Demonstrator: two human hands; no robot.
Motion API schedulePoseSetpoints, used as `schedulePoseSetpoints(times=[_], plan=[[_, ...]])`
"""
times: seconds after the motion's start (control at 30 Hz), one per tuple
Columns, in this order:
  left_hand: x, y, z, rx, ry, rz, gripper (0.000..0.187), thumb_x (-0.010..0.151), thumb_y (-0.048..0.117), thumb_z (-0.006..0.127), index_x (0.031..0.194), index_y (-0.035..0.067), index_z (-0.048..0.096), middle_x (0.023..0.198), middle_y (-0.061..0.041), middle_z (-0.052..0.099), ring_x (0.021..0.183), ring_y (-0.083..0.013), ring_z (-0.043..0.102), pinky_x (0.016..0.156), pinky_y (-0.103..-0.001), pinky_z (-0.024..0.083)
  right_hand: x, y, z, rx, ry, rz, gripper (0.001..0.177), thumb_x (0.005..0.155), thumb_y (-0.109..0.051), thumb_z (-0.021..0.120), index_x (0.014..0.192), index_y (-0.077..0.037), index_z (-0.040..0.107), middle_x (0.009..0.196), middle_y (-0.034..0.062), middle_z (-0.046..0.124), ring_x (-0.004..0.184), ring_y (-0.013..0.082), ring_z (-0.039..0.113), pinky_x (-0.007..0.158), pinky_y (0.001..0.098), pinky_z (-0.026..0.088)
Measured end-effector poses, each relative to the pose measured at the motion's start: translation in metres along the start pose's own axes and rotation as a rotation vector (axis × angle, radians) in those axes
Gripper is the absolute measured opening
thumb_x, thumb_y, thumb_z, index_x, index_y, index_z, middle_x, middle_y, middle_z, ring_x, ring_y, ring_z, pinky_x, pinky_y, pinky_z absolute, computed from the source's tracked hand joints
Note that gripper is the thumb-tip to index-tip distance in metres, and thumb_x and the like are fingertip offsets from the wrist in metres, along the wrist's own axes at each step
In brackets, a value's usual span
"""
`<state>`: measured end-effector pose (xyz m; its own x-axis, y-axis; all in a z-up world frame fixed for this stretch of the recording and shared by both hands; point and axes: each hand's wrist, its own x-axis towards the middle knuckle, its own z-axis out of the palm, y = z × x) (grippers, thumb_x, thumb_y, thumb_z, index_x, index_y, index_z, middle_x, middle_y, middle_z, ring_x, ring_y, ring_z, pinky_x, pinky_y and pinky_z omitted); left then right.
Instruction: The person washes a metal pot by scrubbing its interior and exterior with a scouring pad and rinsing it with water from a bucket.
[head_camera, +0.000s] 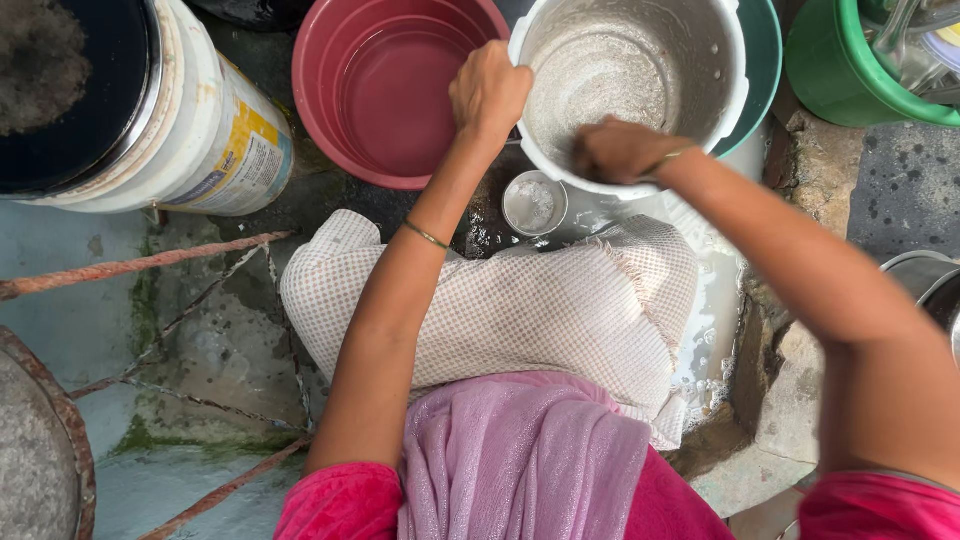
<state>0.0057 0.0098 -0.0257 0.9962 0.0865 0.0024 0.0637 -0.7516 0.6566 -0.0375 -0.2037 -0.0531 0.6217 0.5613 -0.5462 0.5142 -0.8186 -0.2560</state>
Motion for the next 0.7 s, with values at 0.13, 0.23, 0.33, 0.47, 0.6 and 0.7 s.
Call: schedulePoseSetpoints(times=[0.13,0.23,0.33,0.47,0.6,0.7], plan=[[-0.011,-0.002,-0.008,-0.043,-0.014,0.014,0.028,0.075,0.021,0.062,0.094,0.006,0.076,0.095,-0.021,0.074,0.092,-0.0430,0.069,0.083,-0.054,0.051,-0.014,0.035,-0.024,-0.094,-0.151,0.423,0.026,0.078,-0.015,0.080,0.104,-0.018,0.079,0.118,0.0136,0.075,0.114,0.0333,0.071,0.095,0.0447,0.058],[-0.022,-0.003,-0.016,-0.126,-0.053,-0.001,0.029,0.075,0.021,0.062,0.095,0.010,0.078,0.093,-0.019,0.076,0.091,-0.0415,0.071,0.083,-0.052,0.052,0.028,0.070,-0.012,-0.236,0.474,0.388,0.016,0.091,-0.011,0.065,0.099,-0.001,0.075,0.105,0.0257,0.073,0.096,0.0426,0.072,0.078,0.0467,0.060],[-0.027,-0.004,-0.019,-0.163,-0.038,-0.010,0.027,0.074,0.022,0.063,0.092,0.010,0.078,0.091,-0.018,0.076,0.088,-0.0411,0.071,0.082,-0.051,0.053,0.085,0.078,-0.013,-0.182,0.944,0.318,0.041,0.076,-0.004,0.068,0.115,0.007,0.070,0.109,0.0235,0.071,0.087,0.0451,0.067,0.069,0.0499,0.058],[-0.023,-0.002,-0.014,-0.120,-0.076,-0.059,0.025,0.075,0.024,0.063,0.089,0.009,0.078,0.089,-0.018,0.077,0.088,-0.0395,0.072,0.084,-0.049,0.054,0.125,0.017,0.005,-0.082,0.699,0.224,0.023,0.088,-0.007,0.066,0.104,0.008,0.068,0.106,0.0279,0.066,0.098,0.0404,0.065,0.080,0.0441,0.060],[-0.016,-0.008,-0.001,-0.077,0.050,0.008,0.027,0.073,0.023,0.064,0.089,0.004,0.076,0.093,-0.022,0.074,0.091,-0.0423,0.070,0.084,-0.052,0.052,0.064,-0.019,0.010,0.008,0.356,0.124,0.017,0.098,-0.011,0.061,0.101,0.001,0.073,0.100,0.0237,0.072,0.097,0.0391,0.070,0.085,0.0477,0.057],[-0.009,-0.007,0.001,-0.020,-0.003,-0.034,0.027,0.076,0.021,0.060,0.091,0.004,0.075,0.096,-0.022,0.074,0.094,-0.0418,0.070,0.086,-0.051,0.053,-0.001,-0.020,-0.010,-0.022,0.031,0.052,0.016,0.090,-0.011,0.065,0.100,-0.012,0.077,0.106,0.0155,0.074,0.101,0.0328,0.071,0.093,0.0442,0.054]])
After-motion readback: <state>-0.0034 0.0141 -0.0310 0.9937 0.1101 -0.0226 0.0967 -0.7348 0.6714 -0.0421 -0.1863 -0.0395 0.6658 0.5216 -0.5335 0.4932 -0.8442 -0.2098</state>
